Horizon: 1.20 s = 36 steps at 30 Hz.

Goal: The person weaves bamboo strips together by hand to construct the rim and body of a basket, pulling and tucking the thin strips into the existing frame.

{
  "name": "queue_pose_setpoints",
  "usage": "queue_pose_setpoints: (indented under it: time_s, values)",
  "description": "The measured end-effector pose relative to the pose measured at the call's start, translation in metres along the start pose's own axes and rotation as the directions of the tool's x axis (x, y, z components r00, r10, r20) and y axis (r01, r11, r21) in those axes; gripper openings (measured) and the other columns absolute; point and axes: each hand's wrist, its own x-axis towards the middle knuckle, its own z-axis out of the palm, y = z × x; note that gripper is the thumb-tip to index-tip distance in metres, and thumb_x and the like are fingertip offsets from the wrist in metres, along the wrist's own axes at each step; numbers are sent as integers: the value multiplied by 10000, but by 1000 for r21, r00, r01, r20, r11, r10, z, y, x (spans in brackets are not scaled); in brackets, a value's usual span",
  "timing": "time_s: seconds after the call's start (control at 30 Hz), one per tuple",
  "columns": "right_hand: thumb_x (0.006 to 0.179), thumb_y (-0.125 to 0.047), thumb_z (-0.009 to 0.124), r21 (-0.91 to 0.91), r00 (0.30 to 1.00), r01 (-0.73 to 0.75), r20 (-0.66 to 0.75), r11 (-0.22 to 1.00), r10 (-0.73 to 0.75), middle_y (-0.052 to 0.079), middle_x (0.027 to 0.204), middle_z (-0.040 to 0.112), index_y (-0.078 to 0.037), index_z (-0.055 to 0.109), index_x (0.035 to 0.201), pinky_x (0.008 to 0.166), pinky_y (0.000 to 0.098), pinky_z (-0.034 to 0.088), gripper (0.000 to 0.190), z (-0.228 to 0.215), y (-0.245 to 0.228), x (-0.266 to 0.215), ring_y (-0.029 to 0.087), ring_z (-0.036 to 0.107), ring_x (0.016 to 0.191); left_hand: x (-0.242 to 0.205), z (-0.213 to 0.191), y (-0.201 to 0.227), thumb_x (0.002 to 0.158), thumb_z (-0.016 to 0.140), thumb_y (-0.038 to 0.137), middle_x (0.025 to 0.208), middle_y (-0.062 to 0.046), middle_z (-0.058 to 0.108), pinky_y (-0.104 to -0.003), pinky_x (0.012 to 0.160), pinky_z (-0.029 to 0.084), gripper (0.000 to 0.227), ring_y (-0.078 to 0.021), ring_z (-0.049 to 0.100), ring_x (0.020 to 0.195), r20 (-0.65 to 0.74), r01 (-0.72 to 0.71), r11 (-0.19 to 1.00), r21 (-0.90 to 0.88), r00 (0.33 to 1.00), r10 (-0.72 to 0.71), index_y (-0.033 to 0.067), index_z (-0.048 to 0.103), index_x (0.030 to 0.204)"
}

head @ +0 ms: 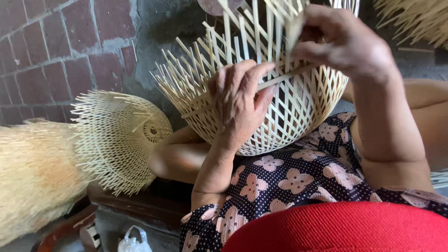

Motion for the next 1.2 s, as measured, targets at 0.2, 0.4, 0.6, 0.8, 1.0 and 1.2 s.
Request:
queue_pose_setpoints:
  time_s: [0.2,0.4,0.6,0.8,1.0,1.2]
  values:
    - [950,-218,787,-480,941,285,-27,830,-338,102,940,706,-34,764,1033,758,338,566,203,1,9,-14,176,653,807,-2,0,1,875,894,351,1223,41,545,-414,1044,332,560,-189,496,1115,4,2,1000,14,1000,-2,249,581,1328]
    - [936,-215,810,-673,972,211,66,709,-227,101,1071,729,-38,754,1181,798,341,591,307,12,3,5,200,709,892,-4,-3,4,856,899,320,1244,46,549,-411,1048,326,567,-193,503,1146,21,16,1000,11,1000,-16,230,586,1320]
    - [884,-123,798,102,994,-13,-109,995,24,66,1116,677,-92,713,1092,805,343,603,227,13,28,-1,190,668,986,-3,-5,6,869,901,350,1224,58,538,-410,1050,324,513,-184,490,1138,-6,-2,1000,-4,1000,2,243,618,1283]
    - [979,-370,808,-869,905,170,-49,465,-422,104,1227,591,-199,777,1193,907,433,469,276,18,6,-19,246,517,1150,-4,3,1,873,895,384,1212,58,537,-403,1048,330,476,-180,485,1126,-24,5,1000,14,1000,-5,229,625,1233]
    - [1020,-445,785,-933,890,245,109,263,-443,171,1427,584,-229,793,1226,974,500,447,299,14,-3,-2,329,500,1303,-5,3,0,858,896,360,1217,45,541,-411,1037,330,470,-191,493,1121,-30,-3,1000,26,1000,4,203,621,1205]
    - [888,-352,788,-288,992,35,127,957,2,186,1487,566,-77,736,1201,873,486,579,420,0,32,30,296,581,1209,0,-3,5,870,893,347,1219,50,545,-397,1042,339,452,-191,500,1132,-36,-11,999,-43,999,9,212,622,1205]
